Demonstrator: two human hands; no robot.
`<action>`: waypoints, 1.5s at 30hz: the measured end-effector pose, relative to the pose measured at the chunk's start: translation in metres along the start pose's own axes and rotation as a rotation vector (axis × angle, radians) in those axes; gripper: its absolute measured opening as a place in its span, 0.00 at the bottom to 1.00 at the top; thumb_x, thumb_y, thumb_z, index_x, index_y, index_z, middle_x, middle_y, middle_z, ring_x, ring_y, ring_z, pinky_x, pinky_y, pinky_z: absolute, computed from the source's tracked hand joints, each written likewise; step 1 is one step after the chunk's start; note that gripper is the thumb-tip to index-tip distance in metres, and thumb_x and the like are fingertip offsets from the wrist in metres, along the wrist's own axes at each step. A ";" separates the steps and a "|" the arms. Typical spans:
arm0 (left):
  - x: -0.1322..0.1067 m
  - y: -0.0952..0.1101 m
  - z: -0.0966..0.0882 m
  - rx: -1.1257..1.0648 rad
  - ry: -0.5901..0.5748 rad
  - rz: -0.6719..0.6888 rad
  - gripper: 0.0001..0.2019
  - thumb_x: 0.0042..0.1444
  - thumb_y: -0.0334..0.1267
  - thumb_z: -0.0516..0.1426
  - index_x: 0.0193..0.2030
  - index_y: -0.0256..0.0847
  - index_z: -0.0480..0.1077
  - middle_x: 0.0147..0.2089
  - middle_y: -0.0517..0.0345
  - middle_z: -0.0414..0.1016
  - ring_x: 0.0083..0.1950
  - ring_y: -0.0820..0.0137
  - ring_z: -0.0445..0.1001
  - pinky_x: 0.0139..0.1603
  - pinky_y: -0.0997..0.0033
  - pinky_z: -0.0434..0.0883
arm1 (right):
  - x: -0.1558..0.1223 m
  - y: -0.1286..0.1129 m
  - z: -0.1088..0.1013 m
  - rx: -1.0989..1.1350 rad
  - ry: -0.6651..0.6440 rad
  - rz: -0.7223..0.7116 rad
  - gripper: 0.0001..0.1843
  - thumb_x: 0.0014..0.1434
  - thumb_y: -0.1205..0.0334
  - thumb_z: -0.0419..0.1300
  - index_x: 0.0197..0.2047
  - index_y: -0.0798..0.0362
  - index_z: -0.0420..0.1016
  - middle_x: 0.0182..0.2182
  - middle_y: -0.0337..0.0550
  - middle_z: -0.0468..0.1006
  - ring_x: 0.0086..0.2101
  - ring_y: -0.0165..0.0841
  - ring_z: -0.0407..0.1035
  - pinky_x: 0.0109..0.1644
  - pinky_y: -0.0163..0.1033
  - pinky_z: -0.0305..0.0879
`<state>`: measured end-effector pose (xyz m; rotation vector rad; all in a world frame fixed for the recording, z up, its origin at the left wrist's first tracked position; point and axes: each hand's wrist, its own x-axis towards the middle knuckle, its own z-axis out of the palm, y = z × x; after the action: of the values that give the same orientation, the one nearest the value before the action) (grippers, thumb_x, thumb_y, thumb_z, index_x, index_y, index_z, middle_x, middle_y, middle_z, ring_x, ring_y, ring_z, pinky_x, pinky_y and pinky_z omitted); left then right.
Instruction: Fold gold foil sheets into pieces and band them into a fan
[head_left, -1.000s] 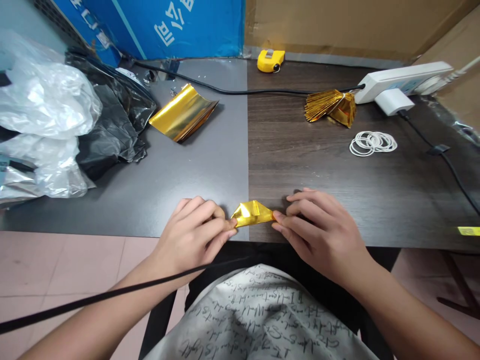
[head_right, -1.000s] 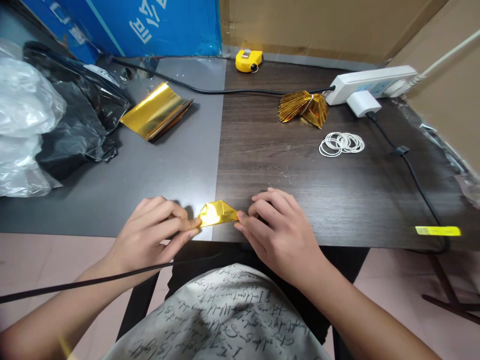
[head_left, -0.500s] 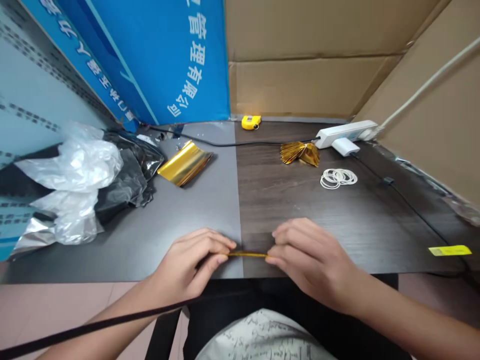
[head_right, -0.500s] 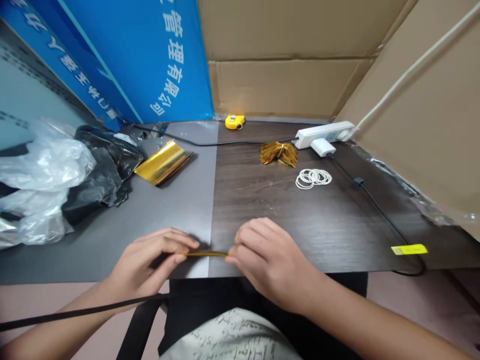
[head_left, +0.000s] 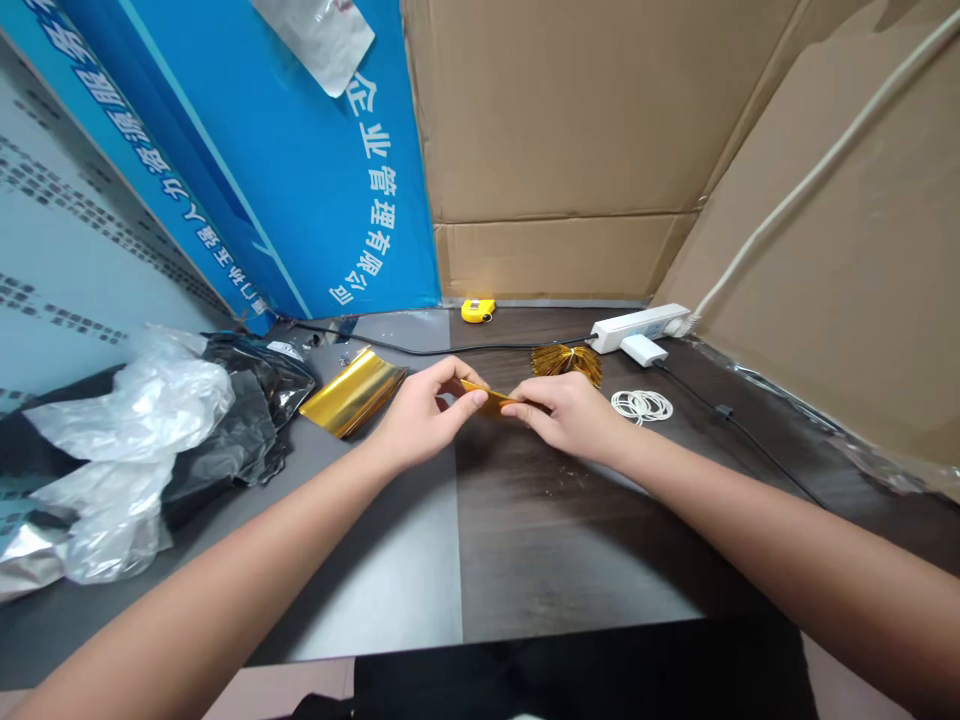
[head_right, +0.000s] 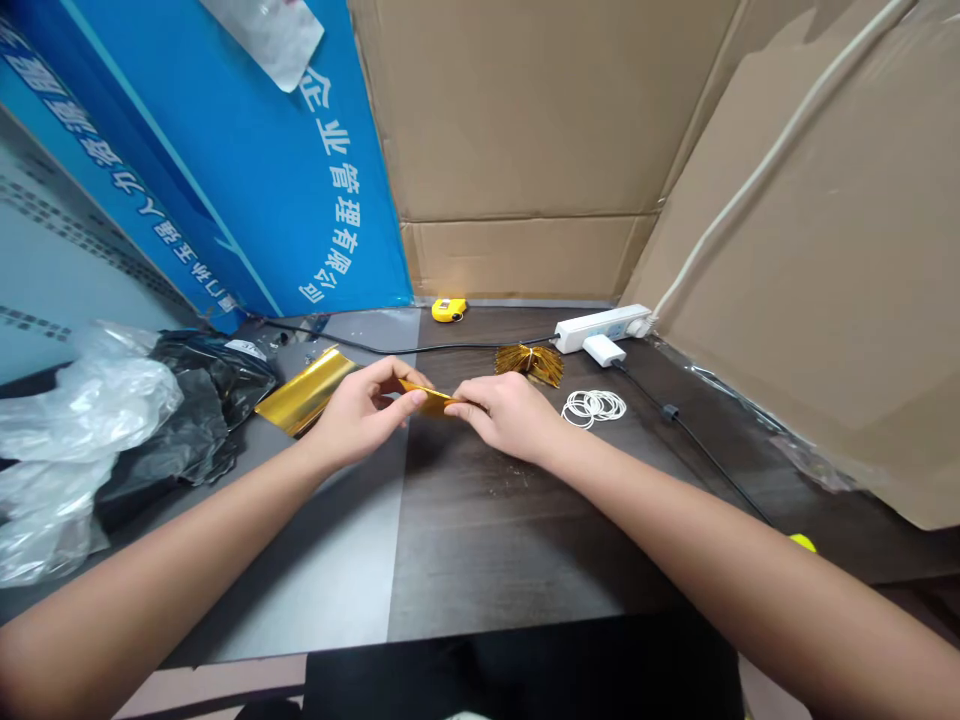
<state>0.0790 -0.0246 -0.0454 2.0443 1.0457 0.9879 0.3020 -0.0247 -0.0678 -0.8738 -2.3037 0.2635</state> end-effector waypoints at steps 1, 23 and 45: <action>0.006 -0.003 0.003 -0.057 -0.001 -0.015 0.10 0.61 0.43 0.60 0.39 0.38 0.70 0.44 0.52 0.79 0.37 0.71 0.77 0.33 0.74 0.73 | 0.002 0.007 0.001 -0.005 0.017 0.007 0.11 0.68 0.63 0.58 0.34 0.54 0.78 0.28 0.41 0.81 0.27 0.29 0.72 0.34 0.33 0.61; 0.069 -0.048 0.078 -0.176 0.172 0.082 0.11 0.52 0.41 0.66 0.32 0.36 0.71 0.48 0.49 0.72 0.39 0.72 0.74 0.36 0.73 0.72 | -0.007 0.065 -0.013 0.736 0.280 0.598 0.23 0.48 0.48 0.71 0.43 0.55 0.82 0.34 0.45 0.81 0.28 0.29 0.71 0.34 0.39 0.73; 0.061 -0.041 0.076 0.124 -0.033 0.103 0.04 0.57 0.34 0.56 0.34 0.38 0.71 0.34 0.58 0.72 0.33 0.72 0.69 0.35 0.73 0.65 | -0.017 0.094 -0.041 -0.251 0.232 0.269 0.17 0.59 0.54 0.62 0.47 0.55 0.81 0.43 0.53 0.81 0.45 0.45 0.74 0.52 0.51 0.70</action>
<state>0.1514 0.0329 -0.0967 2.2271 1.0156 0.9587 0.3866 0.0334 -0.0820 -1.2733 -2.0290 -0.0152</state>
